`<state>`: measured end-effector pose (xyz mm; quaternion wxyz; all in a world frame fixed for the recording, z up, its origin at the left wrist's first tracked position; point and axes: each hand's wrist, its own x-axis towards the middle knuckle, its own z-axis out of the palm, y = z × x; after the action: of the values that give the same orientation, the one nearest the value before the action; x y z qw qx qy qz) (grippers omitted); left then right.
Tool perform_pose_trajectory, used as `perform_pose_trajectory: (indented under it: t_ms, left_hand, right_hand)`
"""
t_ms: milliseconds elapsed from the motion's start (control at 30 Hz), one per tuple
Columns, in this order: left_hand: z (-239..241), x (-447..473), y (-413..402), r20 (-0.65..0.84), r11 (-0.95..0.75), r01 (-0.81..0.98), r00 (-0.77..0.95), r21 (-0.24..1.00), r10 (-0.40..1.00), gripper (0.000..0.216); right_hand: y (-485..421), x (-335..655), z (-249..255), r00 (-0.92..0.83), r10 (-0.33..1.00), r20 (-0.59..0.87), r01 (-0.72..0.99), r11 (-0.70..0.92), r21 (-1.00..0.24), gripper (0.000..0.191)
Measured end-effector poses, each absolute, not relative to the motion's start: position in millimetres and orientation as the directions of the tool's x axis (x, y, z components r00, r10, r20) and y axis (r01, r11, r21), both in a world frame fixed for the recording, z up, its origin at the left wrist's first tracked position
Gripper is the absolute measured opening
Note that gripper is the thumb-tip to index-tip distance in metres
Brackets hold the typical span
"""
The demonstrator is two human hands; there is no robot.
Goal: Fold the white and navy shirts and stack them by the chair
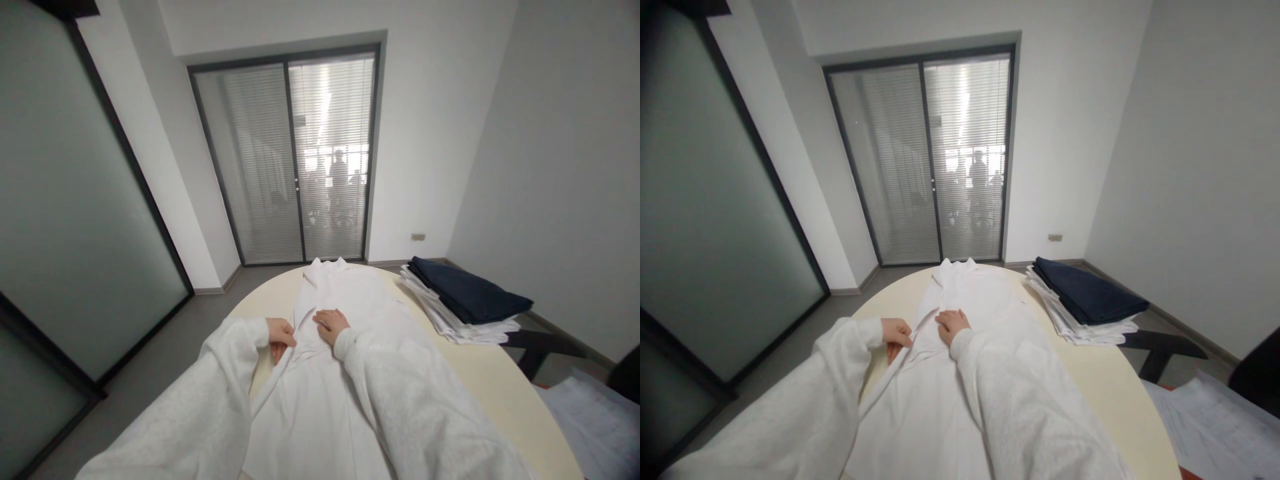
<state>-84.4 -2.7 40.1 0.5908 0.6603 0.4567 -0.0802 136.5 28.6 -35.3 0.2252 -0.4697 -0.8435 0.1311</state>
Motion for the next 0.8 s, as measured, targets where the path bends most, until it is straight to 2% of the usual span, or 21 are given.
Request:
perform_pose_trajectory:
  t_ms: [100,167,267,400,500,600,700,800]
  left_hand:
    - [38,-64,-3,-0.572,0.125,0.613,0.617,0.780,0.540,0.045]
    - [35,-55,-5,-0.536,0.143,0.570,0.617,0.809,0.576,0.049]
    - [32,-47,-10,-0.499,0.189,0.487,0.653,0.853,0.569,0.049]
    - [36,-51,-15,-0.453,0.209,0.403,0.758,0.891,0.469,0.052]
    - [46,-68,-14,-0.501,0.166,0.483,0.733,0.860,0.461,0.047]
    - [55,-93,-17,-0.677,0.133,0.700,0.596,0.701,0.431,0.038]
    - [55,-109,-31,-0.842,0.092,0.853,0.481,0.514,0.245,0.035]
    - [46,-110,-48,-0.866,0.066,0.865,0.492,0.498,0.091,0.034]
  right_hand:
    - [29,137,-31,-0.375,0.880,0.291,0.622,0.472,-0.625,0.054]
    - [26,138,-27,-0.389,0.871,0.300,0.486,0.470,-0.737,0.063]
    - [22,139,-21,-0.485,0.820,0.303,0.358,0.503,-0.787,0.065]
    - [24,139,-24,-0.556,0.774,0.305,0.397,0.569,-0.720,0.047]
    - [30,139,-33,-0.551,0.774,0.312,0.413,0.579,-0.703,0.037]
    - [36,139,-39,-0.544,0.778,0.316,0.431,0.582,-0.690,0.033]
    - [34,141,-36,-0.578,0.745,0.333,0.483,0.641,-0.596,0.028]
    - [23,141,-27,-0.629,0.710,0.316,0.557,0.695,-0.454,0.031]
